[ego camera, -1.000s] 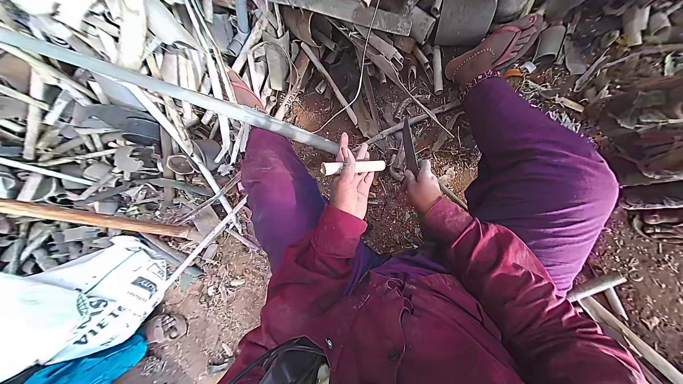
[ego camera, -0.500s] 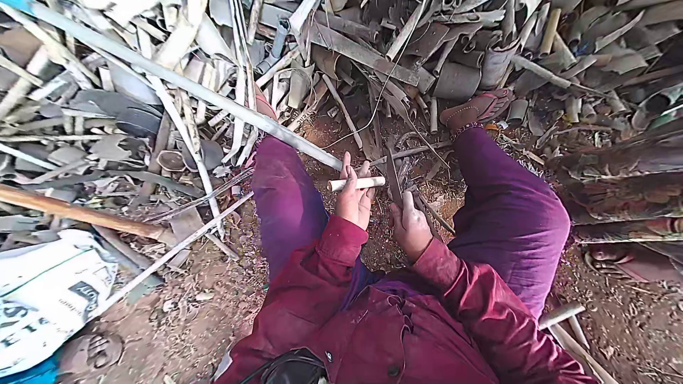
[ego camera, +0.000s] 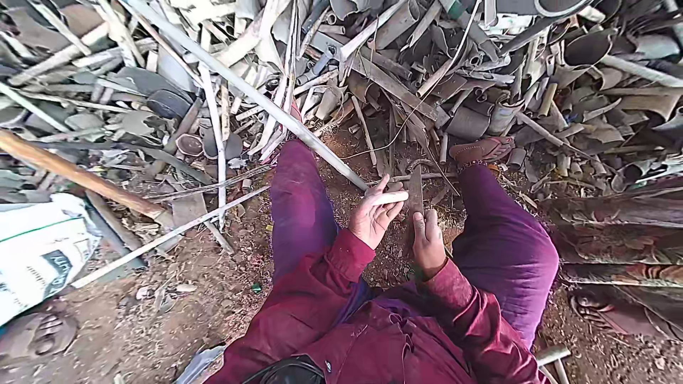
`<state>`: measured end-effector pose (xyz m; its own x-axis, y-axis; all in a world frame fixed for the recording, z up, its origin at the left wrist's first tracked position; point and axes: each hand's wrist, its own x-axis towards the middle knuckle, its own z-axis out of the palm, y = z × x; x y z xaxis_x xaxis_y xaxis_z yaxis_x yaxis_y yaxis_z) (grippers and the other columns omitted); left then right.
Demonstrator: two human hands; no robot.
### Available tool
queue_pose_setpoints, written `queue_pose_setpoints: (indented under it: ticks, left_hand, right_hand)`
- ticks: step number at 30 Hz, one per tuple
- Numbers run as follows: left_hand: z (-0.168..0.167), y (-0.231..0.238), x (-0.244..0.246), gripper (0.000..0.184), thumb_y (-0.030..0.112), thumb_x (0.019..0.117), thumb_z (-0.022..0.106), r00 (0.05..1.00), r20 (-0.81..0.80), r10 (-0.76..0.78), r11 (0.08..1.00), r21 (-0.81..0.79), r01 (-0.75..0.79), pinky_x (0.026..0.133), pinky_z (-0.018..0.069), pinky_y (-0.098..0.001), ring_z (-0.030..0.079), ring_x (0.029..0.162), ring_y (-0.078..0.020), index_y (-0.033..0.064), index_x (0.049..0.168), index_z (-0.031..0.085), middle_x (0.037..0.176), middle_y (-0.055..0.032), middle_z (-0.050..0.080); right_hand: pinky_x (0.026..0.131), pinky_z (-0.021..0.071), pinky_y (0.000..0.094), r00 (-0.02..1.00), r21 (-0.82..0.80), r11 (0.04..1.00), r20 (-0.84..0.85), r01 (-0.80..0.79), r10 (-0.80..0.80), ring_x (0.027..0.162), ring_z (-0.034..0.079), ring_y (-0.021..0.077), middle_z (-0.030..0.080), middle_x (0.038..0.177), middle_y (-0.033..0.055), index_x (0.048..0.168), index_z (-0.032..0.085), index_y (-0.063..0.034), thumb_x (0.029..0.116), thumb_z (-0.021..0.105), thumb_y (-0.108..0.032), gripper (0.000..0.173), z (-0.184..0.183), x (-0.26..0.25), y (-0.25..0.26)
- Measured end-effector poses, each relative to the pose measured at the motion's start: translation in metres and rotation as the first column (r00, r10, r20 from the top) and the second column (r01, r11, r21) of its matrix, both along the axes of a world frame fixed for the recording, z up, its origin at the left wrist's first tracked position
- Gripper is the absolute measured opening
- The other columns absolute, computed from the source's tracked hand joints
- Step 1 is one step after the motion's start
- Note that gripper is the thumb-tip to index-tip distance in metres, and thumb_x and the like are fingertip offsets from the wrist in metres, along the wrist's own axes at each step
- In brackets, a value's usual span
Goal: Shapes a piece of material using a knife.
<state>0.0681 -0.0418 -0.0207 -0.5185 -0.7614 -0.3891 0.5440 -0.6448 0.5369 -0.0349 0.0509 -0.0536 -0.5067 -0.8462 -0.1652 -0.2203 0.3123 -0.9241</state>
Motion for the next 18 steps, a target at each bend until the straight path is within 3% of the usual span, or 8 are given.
queue_pose_setpoints:
  ticks: [3,5,8,11,13,15,18]
  left_hand:
    - [-0.003,-0.001,0.004,0.051,0.003,0.1051,0.032,0.999,0.034,-0.016,0.999,-0.039,0.018,0.102,0.0519,-0.0338,0.069,0.111,-0.0238,0.0042,0.156,0.037,0.126,-0.0188,0.067]
    - [-0.004,0.000,0.005,0.051,-0.001,0.1028,0.036,0.996,0.081,-0.030,0.998,-0.056,0.034,0.096,0.0531,-0.0297,0.068,0.105,-0.0184,0.0047,0.153,0.041,0.126,-0.0150,0.066]
    - [-0.003,0.002,0.006,0.048,-0.003,0.1008,0.036,0.995,0.095,-0.013,1.000,-0.018,0.014,0.090,0.0526,-0.0253,0.066,0.103,-0.0150,0.0035,0.147,0.046,0.129,-0.0126,0.062]
    - [-0.006,0.002,0.008,0.045,-0.001,0.1031,0.032,1.000,0.030,0.001,1.000,-0.003,-0.001,0.102,0.0519,-0.0331,0.069,0.111,-0.0240,-0.0039,0.146,0.046,0.125,-0.0194,0.067]
    - [-0.006,0.002,0.006,0.043,-0.002,0.1023,0.034,0.997,0.075,0.010,1.000,0.002,-0.010,0.097,0.0536,-0.0317,0.069,0.106,-0.0221,-0.0040,0.143,0.050,0.122,-0.0178,0.068]
    - [-0.005,0.002,0.005,0.043,-0.003,0.1017,0.033,0.988,0.151,-0.008,1.000,0.000,0.008,0.090,0.0524,-0.0269,0.065,0.102,-0.0161,-0.0006,0.141,0.049,0.126,-0.0137,0.064]
    - [-0.006,0.003,0.004,0.041,-0.002,0.1026,0.034,0.987,0.160,0.004,1.000,0.006,-0.005,0.097,0.0527,-0.0317,0.067,0.108,-0.0201,-0.0053,0.139,0.052,0.126,-0.0164,0.066]
  right_hand:
    - [0.059,0.0584,0.0354,0.996,-0.012,1.000,-0.087,0.006,-0.007,0.059,0.065,0.0155,0.063,0.074,0.0083,0.125,0.050,0.0097,0.1100,0.036,-0.017,0.034,0.000,-0.001,0.000]
    - [0.057,0.0575,0.0337,0.991,-0.112,0.989,-0.111,-0.093,0.080,0.057,0.065,0.0141,0.064,0.072,0.0077,0.116,0.057,0.0094,0.1082,0.040,-0.016,0.032,-0.002,0.004,0.002]
    - [0.056,0.0579,0.0311,0.984,-0.154,0.978,-0.126,-0.144,0.125,0.056,0.066,0.0128,0.066,0.071,0.0076,0.110,0.061,0.0088,0.1074,0.042,-0.014,0.030,-0.002,0.008,0.000]
    - [0.058,0.0591,0.0381,0.980,-0.064,0.998,-0.201,-0.001,-0.012,0.058,0.068,0.0198,0.068,0.074,0.0128,0.119,0.059,0.0115,0.1084,0.042,-0.014,0.032,-0.004,0.003,-0.004]
    - [0.060,0.0581,0.0426,0.959,-0.100,0.994,-0.283,-0.045,0.015,0.061,0.069,0.0252,0.068,0.073,0.0162,0.115,0.061,0.0129,0.1065,0.045,-0.013,0.031,-0.006,0.009,-0.003]
    - [0.058,0.0571,0.0388,0.942,-0.148,0.981,-0.329,-0.126,0.071,0.059,0.068,0.0236,0.067,0.070,0.0147,0.111,0.062,0.0128,0.1048,0.047,-0.011,0.029,-0.008,0.019,-0.001]
    - [0.060,0.0588,0.0416,0.975,-0.032,0.999,-0.221,-0.043,0.035,0.059,0.069,0.0239,0.068,0.074,0.0149,0.120,0.058,0.0126,0.1082,0.043,-0.013,0.032,-0.008,0.011,-0.005]
